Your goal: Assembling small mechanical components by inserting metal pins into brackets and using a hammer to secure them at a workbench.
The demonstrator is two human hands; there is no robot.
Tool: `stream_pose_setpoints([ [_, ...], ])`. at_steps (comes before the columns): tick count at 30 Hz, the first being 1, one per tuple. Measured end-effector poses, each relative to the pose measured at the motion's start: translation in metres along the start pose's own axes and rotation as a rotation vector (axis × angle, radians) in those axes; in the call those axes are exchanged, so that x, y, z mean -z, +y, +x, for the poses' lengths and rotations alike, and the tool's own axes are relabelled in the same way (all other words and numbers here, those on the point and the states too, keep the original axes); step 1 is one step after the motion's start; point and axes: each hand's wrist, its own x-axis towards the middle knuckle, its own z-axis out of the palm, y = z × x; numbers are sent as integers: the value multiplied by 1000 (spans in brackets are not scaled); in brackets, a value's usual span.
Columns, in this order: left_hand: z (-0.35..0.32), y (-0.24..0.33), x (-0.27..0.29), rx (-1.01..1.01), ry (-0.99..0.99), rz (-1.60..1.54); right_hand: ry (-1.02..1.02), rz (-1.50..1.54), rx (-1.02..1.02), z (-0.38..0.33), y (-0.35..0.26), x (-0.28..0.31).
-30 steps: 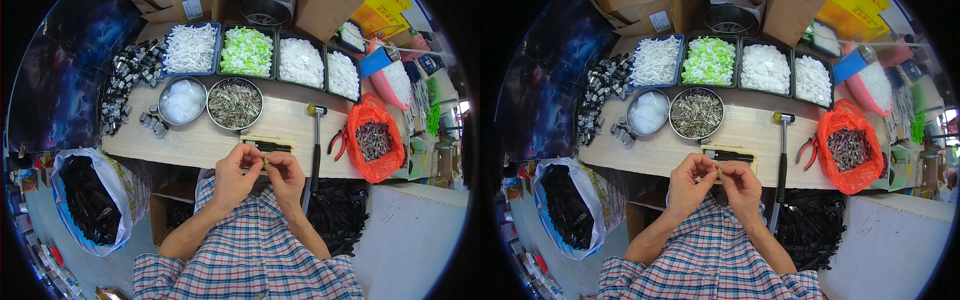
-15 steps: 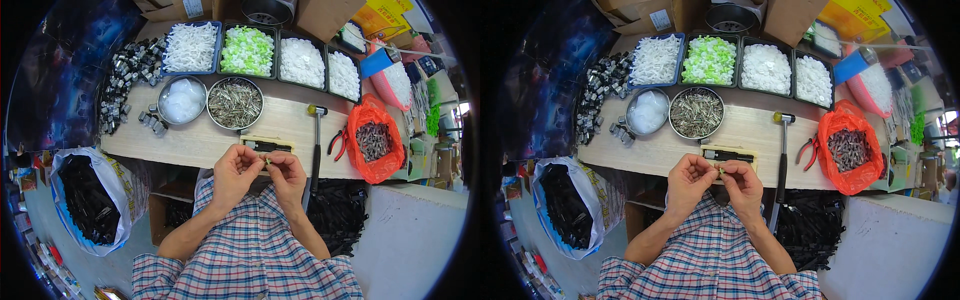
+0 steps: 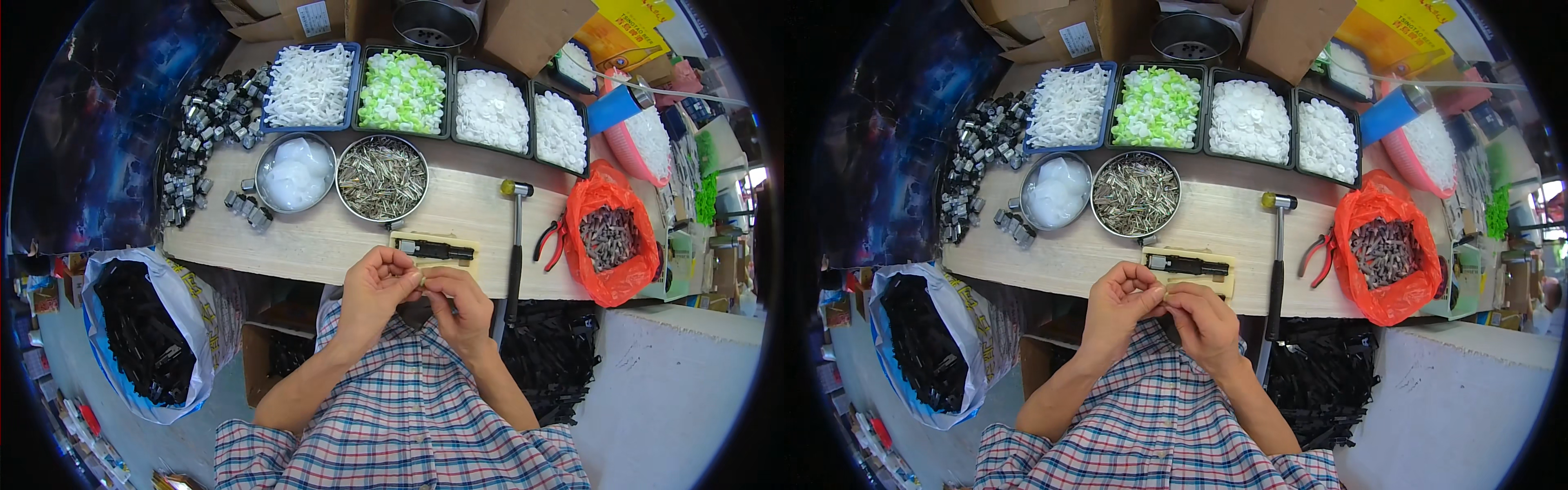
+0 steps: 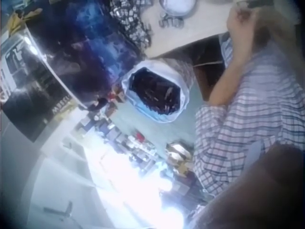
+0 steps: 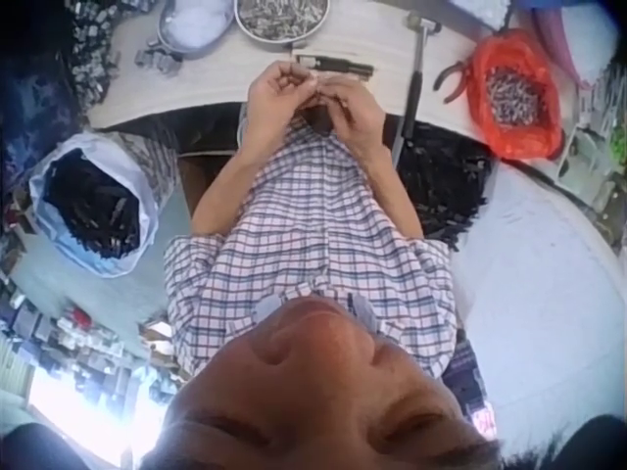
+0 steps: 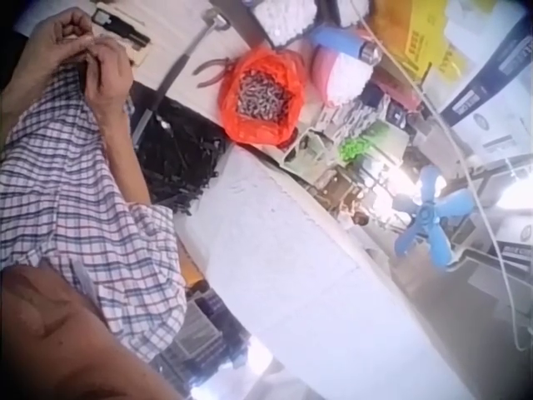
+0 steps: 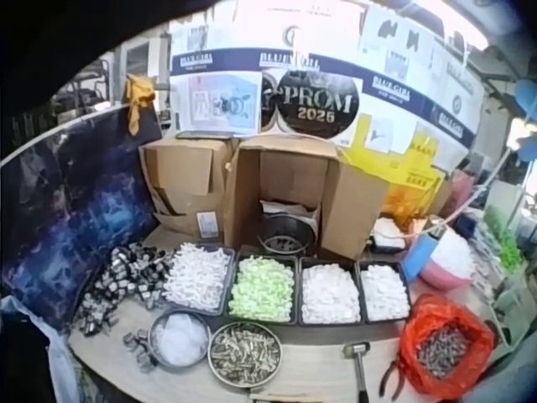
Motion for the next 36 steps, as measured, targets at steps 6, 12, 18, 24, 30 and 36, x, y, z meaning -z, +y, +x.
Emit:
stream_pose_setpoints([
  [6,7,0,6,-126,13,247,-128,-113,8,5,3,6],
  [12,16,-1,3,-217,-1,427,-89,-235,139,14,11,0],
  [18,18,3,-1,-673,33,1044,-68,-422,216,29,21,0],
  [24,34,-12,28,-1170,-191,1108,-104,-521,194,40,38,-2],
  [30,36,-21,40,-1114,-343,1370,-174,-479,155,39,43,-2],
  [36,31,-27,41,-1018,-343,1535,-225,-425,123,49,37,6],
])
